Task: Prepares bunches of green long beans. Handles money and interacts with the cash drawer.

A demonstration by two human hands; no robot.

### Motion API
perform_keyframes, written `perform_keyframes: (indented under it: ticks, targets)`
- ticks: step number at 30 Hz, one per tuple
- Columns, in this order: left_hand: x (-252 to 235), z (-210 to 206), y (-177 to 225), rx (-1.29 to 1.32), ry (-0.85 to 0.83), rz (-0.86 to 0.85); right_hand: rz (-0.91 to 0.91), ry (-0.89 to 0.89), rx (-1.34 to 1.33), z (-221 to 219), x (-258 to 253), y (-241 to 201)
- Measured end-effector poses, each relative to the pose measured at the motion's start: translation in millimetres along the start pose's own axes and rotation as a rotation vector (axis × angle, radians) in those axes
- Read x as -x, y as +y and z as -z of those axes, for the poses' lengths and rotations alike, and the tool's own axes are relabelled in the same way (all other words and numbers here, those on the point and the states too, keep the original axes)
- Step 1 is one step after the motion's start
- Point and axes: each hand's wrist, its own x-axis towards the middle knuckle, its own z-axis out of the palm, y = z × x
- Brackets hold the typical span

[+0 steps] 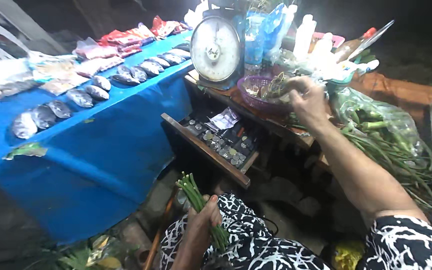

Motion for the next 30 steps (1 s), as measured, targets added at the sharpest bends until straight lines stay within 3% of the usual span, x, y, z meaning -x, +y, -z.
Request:
perform_keyframes:
  ticks: [4, 9, 12, 15, 20, 24, 30]
  targets:
    - [3, -3, -1, -0.021, 0.017, 0.034, 0.095, -0.07, 0.185, -28, 12, 26]
    - [4, 1, -2, -0.046, -0.005, 0.021, -0.199, -0.277, 0.279, -27, -17, 21]
    - [3, -1, -4, -0.071, -0.004, 0.045, -0.266, -0.335, 0.295, -29, -32, 20]
    - [4, -6, -6, -0.066, -0.031, 0.07, -0.245, -0.236, 0.421, -40, -28, 22]
    - [7, -8, -8, -0.066, -0.038, 0.078, 0.119, 0.082, 0.514, -58, -5, 40]
    - [8, -8, -10, -0.068, -0.043, 0.081, 0.167, 0.142, 0.508, -59, -3, 46]
    - [9, -12, -6, -0.101, -0.048, 0.093, 0.097, 0.104, 0.572, -61, -9, 43]
